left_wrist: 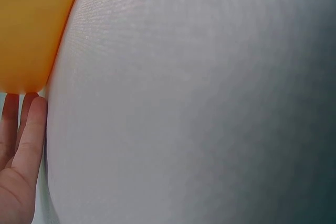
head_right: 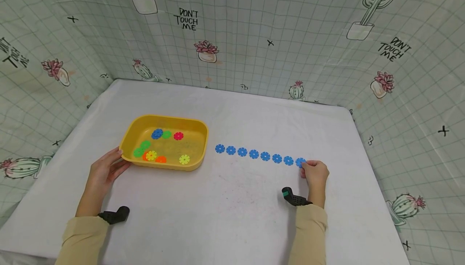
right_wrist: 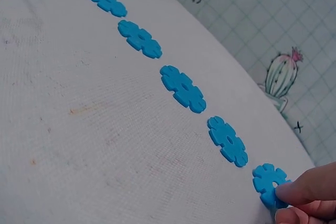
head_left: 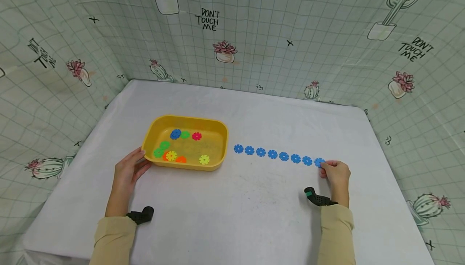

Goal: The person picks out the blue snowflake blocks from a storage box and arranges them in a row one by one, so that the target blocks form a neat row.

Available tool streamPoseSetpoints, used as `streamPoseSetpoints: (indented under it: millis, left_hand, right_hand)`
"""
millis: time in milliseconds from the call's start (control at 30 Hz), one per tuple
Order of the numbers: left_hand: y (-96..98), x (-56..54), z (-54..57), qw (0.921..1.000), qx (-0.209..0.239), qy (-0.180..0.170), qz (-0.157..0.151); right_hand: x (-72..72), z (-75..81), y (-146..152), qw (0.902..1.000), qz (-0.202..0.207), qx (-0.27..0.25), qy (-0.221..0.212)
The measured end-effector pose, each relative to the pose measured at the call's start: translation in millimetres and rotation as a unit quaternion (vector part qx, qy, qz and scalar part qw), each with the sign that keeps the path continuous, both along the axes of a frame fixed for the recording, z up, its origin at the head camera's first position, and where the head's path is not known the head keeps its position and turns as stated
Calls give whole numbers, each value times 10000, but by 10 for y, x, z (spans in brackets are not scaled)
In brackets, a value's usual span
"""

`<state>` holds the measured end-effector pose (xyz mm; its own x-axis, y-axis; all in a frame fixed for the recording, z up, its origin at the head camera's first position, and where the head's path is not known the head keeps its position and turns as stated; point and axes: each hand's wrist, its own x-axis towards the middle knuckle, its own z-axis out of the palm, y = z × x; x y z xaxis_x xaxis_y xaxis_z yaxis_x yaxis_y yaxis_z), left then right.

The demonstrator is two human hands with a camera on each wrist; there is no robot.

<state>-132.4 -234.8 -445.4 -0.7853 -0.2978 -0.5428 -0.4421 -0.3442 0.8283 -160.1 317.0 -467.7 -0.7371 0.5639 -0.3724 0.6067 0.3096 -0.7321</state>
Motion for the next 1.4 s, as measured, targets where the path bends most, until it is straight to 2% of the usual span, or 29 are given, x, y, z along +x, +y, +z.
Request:
streamPoseSetpoints:
  millis: [900,1400]
  left_hand:
    - [4,-7,-16,10000,-16,22,55]
    - [1,-12,-15,9999,-30,-82,77]
  right_hand:
    - [-27,67,-6,9986,332,214,-358]
    - [51,85,-38,9994,297,160,11]
